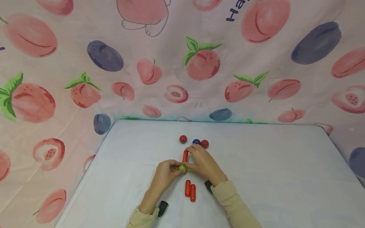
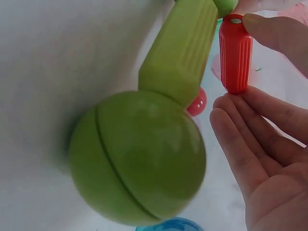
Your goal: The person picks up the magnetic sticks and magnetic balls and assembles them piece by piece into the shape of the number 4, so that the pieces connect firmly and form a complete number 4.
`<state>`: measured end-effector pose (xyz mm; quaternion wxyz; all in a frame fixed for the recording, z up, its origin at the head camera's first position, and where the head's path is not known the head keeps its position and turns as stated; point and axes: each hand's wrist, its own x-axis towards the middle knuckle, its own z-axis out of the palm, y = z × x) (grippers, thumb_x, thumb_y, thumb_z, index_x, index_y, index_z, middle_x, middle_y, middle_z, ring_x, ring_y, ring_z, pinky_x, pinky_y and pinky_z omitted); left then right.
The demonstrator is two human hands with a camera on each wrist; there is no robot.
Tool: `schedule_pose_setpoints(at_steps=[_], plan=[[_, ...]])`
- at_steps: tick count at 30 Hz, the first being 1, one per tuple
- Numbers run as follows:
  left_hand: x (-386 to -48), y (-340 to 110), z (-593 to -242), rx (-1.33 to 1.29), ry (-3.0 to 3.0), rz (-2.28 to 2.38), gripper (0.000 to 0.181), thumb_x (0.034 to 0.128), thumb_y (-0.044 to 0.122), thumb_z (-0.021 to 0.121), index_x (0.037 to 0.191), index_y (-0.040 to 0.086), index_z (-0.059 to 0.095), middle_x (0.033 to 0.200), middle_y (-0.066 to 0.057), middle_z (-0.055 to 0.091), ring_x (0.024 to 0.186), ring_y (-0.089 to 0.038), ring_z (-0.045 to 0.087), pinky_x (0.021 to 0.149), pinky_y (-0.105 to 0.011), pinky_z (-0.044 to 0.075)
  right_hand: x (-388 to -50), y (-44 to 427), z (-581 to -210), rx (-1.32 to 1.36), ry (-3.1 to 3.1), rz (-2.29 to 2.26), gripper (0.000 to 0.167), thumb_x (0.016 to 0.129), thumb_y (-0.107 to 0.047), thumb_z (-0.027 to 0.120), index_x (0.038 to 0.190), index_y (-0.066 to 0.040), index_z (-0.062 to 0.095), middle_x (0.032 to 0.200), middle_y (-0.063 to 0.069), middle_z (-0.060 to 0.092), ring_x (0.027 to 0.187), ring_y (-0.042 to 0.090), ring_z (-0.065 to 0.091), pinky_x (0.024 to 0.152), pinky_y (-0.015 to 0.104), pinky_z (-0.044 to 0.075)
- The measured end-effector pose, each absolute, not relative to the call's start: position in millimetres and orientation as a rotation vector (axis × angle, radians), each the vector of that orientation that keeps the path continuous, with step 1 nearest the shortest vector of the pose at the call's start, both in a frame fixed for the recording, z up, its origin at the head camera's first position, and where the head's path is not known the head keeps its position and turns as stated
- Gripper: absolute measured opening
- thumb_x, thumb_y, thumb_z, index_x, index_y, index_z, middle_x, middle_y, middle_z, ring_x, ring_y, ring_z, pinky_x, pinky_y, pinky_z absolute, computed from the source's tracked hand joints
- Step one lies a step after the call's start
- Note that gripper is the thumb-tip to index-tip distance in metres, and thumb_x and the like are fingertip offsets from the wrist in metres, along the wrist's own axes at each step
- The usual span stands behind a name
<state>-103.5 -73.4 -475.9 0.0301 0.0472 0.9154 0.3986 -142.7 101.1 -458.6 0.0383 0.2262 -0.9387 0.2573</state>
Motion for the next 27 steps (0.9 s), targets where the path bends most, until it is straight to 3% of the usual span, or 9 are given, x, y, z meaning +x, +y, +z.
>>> schedule_pose_setpoints(at_steps=[27], plan=[[-103.9,-74.8,-478.3,0.147,2.802,1.268,0.027,0.0828,0.022,0.081,0.105,0.007,0.076,0.087,0.002,0.073,0.07,-0.004,0.056,0.065,-0.02,0.049,-147.2,97.2,-464.9,0.711,-2.896,0.812,0.038,0.082,-0.026,0.082,0.113,-0.008,0.069,0.112,0.006,0.067,0.105,0.021,0.061,0.097,0.039,0.053]])
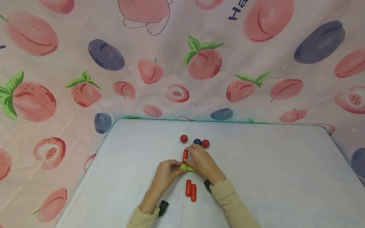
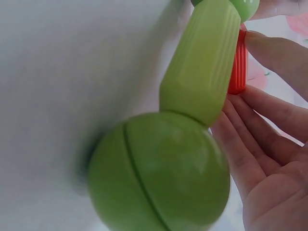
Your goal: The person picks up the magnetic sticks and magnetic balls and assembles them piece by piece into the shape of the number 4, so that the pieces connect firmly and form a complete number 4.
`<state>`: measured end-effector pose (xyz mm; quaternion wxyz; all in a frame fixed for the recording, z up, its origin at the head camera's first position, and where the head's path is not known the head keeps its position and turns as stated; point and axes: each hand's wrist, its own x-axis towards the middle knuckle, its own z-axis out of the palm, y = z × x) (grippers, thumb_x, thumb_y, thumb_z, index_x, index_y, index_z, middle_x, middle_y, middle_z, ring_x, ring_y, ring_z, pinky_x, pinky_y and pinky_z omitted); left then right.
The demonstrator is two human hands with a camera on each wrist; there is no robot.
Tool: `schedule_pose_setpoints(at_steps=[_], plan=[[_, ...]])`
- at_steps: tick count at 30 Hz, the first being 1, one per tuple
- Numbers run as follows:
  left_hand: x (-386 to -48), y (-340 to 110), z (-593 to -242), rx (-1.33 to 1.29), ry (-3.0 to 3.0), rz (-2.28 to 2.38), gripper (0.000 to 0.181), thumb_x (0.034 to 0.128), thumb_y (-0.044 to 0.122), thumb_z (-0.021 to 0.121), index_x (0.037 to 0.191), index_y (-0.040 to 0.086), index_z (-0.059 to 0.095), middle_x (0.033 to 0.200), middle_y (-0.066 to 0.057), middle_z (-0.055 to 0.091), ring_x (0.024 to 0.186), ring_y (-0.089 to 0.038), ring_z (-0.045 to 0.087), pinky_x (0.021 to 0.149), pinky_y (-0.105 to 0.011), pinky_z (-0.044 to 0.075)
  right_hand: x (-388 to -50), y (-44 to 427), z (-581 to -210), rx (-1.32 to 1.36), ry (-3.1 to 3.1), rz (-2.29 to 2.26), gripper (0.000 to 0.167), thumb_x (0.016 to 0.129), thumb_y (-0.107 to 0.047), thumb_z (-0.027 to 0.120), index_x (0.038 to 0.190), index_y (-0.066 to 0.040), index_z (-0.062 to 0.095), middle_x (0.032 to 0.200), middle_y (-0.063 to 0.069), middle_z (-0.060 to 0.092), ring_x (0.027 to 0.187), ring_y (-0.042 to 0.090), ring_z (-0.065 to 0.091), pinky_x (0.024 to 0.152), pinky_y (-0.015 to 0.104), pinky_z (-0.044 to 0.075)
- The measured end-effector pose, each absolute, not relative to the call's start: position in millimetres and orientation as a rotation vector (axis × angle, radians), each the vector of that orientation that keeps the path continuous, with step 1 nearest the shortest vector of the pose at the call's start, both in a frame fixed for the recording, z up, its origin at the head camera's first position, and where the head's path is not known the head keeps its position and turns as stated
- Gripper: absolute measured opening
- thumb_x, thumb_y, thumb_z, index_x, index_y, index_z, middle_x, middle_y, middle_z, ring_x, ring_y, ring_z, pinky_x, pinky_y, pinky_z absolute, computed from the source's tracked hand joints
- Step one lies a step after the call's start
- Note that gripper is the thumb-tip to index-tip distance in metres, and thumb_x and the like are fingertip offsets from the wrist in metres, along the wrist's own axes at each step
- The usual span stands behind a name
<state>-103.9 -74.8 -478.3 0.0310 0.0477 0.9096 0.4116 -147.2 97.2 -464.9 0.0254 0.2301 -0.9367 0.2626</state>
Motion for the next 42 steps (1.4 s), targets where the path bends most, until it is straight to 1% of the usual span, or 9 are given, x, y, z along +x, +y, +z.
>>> schedule_pose_setpoints(at_steps=[9,15,23,30,37,42], plan=[[-104,-74,-476,0.137,2.791,1.27,0.029,0.0834,0.024,0.08,0.107,0.007,0.076,0.088,0.0,0.074,0.071,-0.005,0.057,0.067,-0.02,0.051,-148,98,-466,0.721,-2.896,0.816,0.039,0.085,-0.022,0.08,0.119,-0.007,0.067,0.119,0.007,0.065,0.114,0.023,0.06,0.102,0.04,0.05],[-105,-73,-476,0.145,2.794,1.271,0.029,0.0835,0.024,0.08,0.107,0.007,0.076,0.088,0.001,0.074,0.071,-0.005,0.057,0.067,-0.019,0.05,-148,98,-467,0.716,-2.903,0.796,0.038,0.085,-0.021,0.079,0.119,-0.008,0.067,0.119,0.006,0.064,0.114,0.022,0.06,0.102,0.039,0.05],[-105,-73,-476,0.139,2.789,1.272,0.029,0.0839,0.024,0.08,0.107,0.007,0.076,0.089,0.0,0.074,0.071,-0.005,0.058,0.068,-0.02,0.051,-146,98,-465,0.724,-2.91,0.732,0.04,0.085,-0.026,0.079,0.119,-0.008,0.067,0.12,0.007,0.064,0.115,0.023,0.059,0.102,0.04,0.05],[-104,-74,-476,0.121,2.786,1.264,0.03,0.0843,0.025,0.08,0.108,0.008,0.076,0.089,0.001,0.074,0.072,-0.005,0.058,0.069,-0.021,0.052,-142,98,-462,0.739,-2.897,0.712,0.039,0.086,-0.022,0.078,0.12,-0.008,0.066,0.123,0.007,0.064,0.119,0.024,0.058,0.102,0.04,0.05],[-104,-74,-475,0.117,2.785,1.244,0.03,0.0849,0.026,0.079,0.109,0.008,0.076,0.092,0.001,0.074,0.074,-0.007,0.058,0.071,-0.022,0.052,-135,102,-460,0.774,-2.855,0.655,0.041,0.083,-0.019,0.08,0.121,-0.009,0.067,0.118,0.005,0.064,0.113,0.021,0.059,0.098,0.037,0.053],[-105,-73,-475,0.111,2.8,1.214,0.03,0.0854,0.028,0.078,0.109,0.01,0.076,0.095,0.001,0.075,0.078,-0.007,0.06,0.075,-0.026,0.054,-128,106,-459,0.762,-2.85,0.625,0.045,0.08,-0.019,0.084,0.12,-0.008,0.067,0.119,0.006,0.064,0.113,0.022,0.06,0.099,0.038,0.052]])
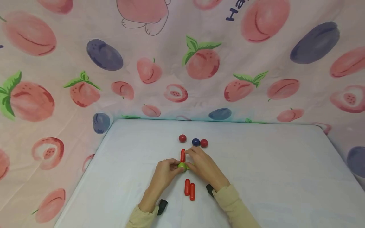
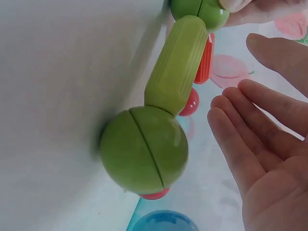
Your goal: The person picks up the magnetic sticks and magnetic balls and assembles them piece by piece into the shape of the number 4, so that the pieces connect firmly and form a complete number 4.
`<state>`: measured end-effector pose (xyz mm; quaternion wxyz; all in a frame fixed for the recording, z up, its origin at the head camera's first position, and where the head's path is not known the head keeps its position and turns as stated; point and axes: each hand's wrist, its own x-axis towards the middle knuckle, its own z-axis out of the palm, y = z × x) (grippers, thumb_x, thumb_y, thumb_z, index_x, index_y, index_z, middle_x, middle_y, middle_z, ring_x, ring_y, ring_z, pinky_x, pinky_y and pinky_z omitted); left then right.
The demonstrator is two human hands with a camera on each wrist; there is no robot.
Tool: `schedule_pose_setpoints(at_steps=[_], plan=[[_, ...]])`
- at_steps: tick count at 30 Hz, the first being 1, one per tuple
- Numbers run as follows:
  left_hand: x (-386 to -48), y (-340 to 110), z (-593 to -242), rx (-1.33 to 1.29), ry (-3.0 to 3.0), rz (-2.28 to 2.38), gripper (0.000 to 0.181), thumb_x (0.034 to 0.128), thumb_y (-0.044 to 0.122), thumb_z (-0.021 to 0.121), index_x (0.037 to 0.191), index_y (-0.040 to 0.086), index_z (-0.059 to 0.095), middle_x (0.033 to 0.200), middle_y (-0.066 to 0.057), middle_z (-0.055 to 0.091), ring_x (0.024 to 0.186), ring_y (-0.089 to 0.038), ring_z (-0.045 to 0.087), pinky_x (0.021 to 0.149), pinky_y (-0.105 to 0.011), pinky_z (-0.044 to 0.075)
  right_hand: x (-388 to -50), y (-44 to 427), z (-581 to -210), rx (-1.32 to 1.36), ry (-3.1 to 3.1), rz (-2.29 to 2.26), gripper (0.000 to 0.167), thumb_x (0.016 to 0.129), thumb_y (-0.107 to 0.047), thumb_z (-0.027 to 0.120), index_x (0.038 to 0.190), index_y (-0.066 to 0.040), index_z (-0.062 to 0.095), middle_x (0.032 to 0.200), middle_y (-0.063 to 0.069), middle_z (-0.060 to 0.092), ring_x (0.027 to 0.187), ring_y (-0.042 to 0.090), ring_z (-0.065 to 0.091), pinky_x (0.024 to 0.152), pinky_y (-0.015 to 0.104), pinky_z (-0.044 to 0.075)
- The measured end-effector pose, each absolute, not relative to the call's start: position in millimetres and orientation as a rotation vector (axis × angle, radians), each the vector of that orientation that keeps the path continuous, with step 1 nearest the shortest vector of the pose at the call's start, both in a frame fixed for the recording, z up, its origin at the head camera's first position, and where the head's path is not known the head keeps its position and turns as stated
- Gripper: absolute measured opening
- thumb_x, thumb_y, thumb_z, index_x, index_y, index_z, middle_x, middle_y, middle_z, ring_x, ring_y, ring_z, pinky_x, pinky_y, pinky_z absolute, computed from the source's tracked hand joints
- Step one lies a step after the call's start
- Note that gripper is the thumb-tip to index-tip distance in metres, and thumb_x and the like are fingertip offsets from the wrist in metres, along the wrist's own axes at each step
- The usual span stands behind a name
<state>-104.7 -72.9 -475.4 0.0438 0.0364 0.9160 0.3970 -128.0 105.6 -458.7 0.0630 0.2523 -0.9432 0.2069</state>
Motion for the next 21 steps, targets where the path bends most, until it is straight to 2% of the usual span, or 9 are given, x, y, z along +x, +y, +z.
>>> schedule_pose_setpoints(at_steps=[5,13,21], plan=[[-105,-73,-476,0.112,2.81,1.208,0.031,0.0863,0.03,0.077,0.11,0.01,0.075,0.097,0.001,0.075,0.081,-0.008,0.061,0.078,-0.029,0.055,-121,108,-457,0.749,-2.875,0.638,0.046,0.08,-0.02,0.084,0.121,-0.008,0.067,0.12,0.006,0.064,0.114,0.022,0.06,0.099,0.038,0.052],[-106,-73,-476,0.116,2.817,1.202,0.032,0.0859,0.03,0.077,0.11,0.009,0.075,0.093,0.001,0.075,0.079,-0.007,0.062,0.076,-0.028,0.055,-108,113,-453,0.777,-2.872,0.675,0.043,0.08,-0.019,0.084,0.119,-0.009,0.068,0.117,0.006,0.066,0.111,0.022,0.062,0.096,0.037,0.053],[-107,-72,-474,0.122,2.833,1.162,0.031,0.0861,0.03,0.077,0.109,0.01,0.076,0.097,-0.001,0.076,0.086,-0.011,0.065,0.08,-0.032,0.056,-95,116,-454,0.853,-2.917,0.688,0.041,0.083,-0.022,0.082,0.12,-0.012,0.068,0.113,0.0,0.065,0.105,0.015,0.061,0.092,0.032,0.056]])
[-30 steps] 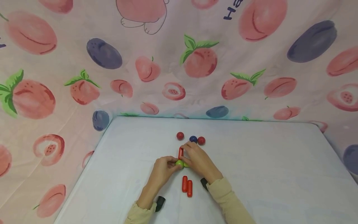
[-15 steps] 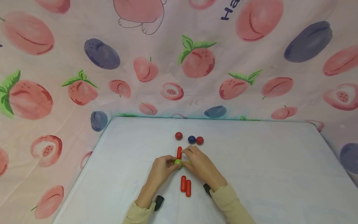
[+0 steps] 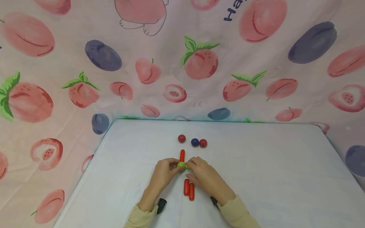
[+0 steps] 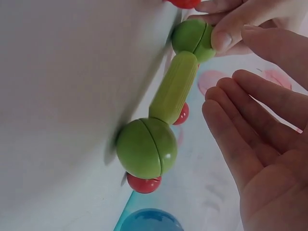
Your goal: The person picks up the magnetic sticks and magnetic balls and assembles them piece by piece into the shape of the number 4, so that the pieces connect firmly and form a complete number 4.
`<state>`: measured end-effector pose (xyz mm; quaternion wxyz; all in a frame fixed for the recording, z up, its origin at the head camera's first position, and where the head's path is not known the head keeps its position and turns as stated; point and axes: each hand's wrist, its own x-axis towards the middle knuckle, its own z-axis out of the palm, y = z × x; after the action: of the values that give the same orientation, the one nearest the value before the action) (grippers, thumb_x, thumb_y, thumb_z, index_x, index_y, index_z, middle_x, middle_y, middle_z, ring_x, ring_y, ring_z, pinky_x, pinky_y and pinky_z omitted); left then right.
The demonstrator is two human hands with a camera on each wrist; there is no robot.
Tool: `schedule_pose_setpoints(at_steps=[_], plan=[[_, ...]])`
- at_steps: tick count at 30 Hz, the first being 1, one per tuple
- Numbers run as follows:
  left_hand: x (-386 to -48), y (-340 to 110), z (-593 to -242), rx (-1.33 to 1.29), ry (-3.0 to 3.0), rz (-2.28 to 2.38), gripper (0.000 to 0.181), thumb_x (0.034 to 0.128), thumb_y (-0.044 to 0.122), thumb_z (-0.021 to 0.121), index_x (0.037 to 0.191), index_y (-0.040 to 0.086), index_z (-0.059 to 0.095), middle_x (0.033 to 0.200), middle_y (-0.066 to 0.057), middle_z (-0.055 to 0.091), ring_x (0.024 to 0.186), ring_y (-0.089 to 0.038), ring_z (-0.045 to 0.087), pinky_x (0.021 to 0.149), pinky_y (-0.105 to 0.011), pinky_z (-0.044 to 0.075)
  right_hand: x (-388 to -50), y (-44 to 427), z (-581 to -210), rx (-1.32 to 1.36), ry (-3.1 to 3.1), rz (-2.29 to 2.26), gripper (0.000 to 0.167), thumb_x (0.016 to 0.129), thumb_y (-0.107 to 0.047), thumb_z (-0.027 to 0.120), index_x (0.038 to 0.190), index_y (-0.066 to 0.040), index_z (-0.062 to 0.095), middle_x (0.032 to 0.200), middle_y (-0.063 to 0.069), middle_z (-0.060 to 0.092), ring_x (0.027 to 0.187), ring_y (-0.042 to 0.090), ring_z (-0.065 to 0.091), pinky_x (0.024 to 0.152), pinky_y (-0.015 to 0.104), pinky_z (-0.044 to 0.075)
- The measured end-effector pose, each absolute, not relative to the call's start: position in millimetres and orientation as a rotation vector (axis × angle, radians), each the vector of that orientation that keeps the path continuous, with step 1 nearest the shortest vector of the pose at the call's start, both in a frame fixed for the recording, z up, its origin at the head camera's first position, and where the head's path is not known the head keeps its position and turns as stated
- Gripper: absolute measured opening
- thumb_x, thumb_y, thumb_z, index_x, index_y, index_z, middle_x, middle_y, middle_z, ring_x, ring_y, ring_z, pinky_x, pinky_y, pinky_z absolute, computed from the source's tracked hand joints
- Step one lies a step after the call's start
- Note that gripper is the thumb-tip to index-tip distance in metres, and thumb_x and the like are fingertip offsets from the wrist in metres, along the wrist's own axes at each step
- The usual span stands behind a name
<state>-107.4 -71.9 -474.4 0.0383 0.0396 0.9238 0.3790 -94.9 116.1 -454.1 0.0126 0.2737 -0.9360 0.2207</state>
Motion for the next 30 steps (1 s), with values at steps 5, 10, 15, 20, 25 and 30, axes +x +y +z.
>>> schedule_pose_setpoints(at_steps=[5,10,15,20,25,30], plan=[[-109,-71,-473,0.111,2.847,1.124,0.032,0.0858,0.031,0.077,0.108,0.009,0.076,0.102,-0.003,0.076,0.091,-0.015,0.067,0.083,-0.035,0.057,-89,119,-457,0.911,-2.91,0.627,0.042,0.083,-0.024,0.081,0.12,-0.01,0.067,0.11,0.0,0.064,0.102,0.015,0.059,0.09,0.032,0.056],[-109,-71,-471,0.097,2.843,1.112,0.032,0.0867,0.031,0.077,0.109,0.009,0.076,0.104,-0.004,0.075,0.094,-0.016,0.067,0.086,-0.037,0.057,-84,121,-458,0.923,-2.926,0.612,0.044,0.082,-0.027,0.081,0.121,-0.009,0.067,0.108,-0.001,0.062,0.097,0.012,0.058,0.088,0.03,0.057],[-109,-70,-469,0.096,2.854,1.096,0.031,0.0865,0.03,0.077,0.109,0.009,0.076,0.104,-0.004,0.075,0.094,-0.016,0.067,0.086,-0.036,0.057,-78,124,-460,0.929,-2.948,0.638,0.043,0.082,-0.027,0.082,0.119,-0.01,0.068,0.112,0.0,0.063,0.103,0.014,0.061,0.092,0.032,0.056],[-109,-70,-466,0.129,2.884,1.074,0.031,0.0858,0.029,0.078,0.108,0.008,0.076,0.103,-0.005,0.075,0.095,-0.018,0.068,0.085,-0.036,0.057,-73,127,-462,0.96,-2.957,0.598,0.041,0.083,-0.031,0.081,0.116,-0.011,0.069,0.109,-0.001,0.063,0.1,0.012,0.06,0.09,0.031,0.056],[-110,-69,-466,0.144,2.886,1.108,0.029,0.0871,0.028,0.077,0.109,0.008,0.075,0.105,-0.004,0.074,0.102,-0.021,0.068,0.089,-0.037,0.056,-70,128,-463,0.991,-2.967,0.568,0.039,0.084,-0.032,0.079,0.115,-0.011,0.07,0.106,-0.003,0.063,0.094,0.009,0.058,0.088,0.029,0.057],[-112,-67,-464,0.167,2.876,1.152,0.027,0.0876,0.024,0.076,0.11,0.009,0.074,0.105,-0.002,0.073,0.104,-0.02,0.068,0.09,-0.037,0.056,-68,130,-462,1.012,-3.03,0.585,0.043,0.084,-0.038,0.078,0.116,-0.012,0.069,0.107,-0.004,0.063,0.095,0.009,0.058,0.088,0.031,0.057]])
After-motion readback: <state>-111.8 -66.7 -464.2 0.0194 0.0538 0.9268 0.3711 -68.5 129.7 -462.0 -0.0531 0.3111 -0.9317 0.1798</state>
